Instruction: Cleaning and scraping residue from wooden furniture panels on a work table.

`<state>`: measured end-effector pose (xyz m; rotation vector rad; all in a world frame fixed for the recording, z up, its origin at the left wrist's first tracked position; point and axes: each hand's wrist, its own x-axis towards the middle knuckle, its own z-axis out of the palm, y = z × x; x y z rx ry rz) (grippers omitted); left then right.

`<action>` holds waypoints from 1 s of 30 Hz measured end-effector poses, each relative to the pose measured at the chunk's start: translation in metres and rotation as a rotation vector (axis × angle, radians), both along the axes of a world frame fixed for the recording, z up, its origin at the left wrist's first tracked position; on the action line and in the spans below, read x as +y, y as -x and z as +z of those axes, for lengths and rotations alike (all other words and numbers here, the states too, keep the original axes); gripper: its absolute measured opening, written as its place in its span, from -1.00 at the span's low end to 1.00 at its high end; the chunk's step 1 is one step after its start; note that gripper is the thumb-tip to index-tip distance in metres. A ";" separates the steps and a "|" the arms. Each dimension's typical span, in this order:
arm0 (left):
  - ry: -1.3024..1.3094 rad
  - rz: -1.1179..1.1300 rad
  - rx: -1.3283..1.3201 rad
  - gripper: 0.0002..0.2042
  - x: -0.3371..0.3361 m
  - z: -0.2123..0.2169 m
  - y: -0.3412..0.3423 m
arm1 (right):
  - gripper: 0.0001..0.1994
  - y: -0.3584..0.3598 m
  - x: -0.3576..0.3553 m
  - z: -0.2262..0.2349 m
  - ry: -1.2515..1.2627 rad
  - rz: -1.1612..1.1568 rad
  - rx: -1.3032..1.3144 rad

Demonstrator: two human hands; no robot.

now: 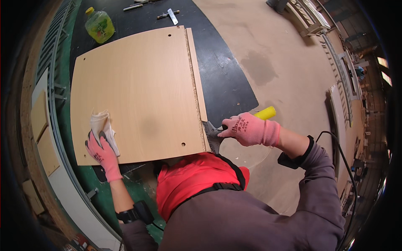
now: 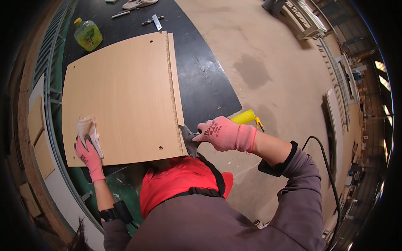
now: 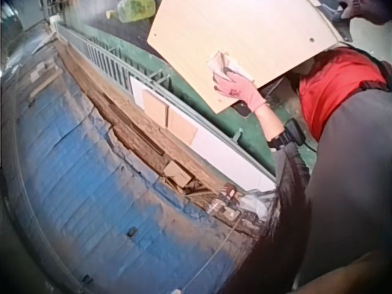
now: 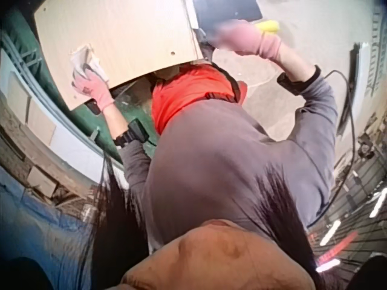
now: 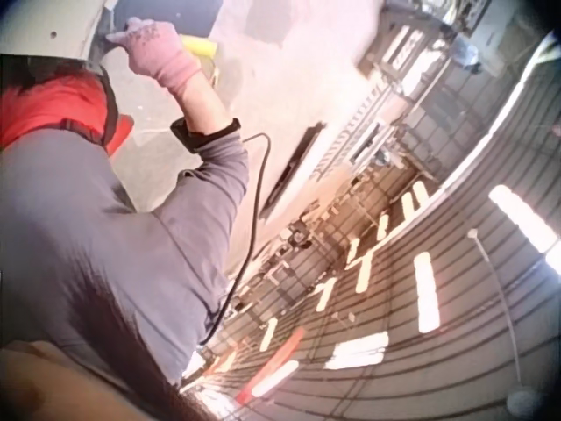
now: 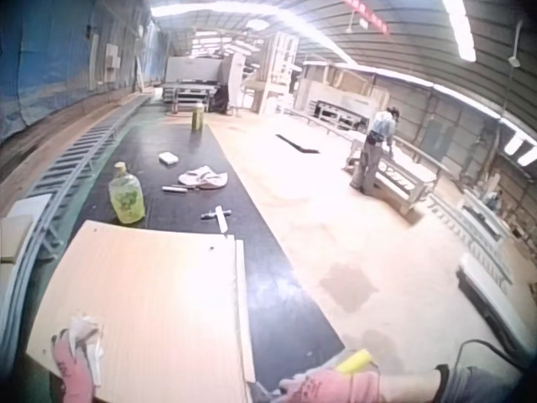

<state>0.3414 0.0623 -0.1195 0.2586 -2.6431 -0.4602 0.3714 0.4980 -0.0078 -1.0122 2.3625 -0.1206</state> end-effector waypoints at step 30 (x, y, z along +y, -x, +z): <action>0.054 -0.018 0.041 -0.66 0.002 0.013 -0.004 | -0.75 -0.025 -0.018 0.003 -0.019 0.096 0.183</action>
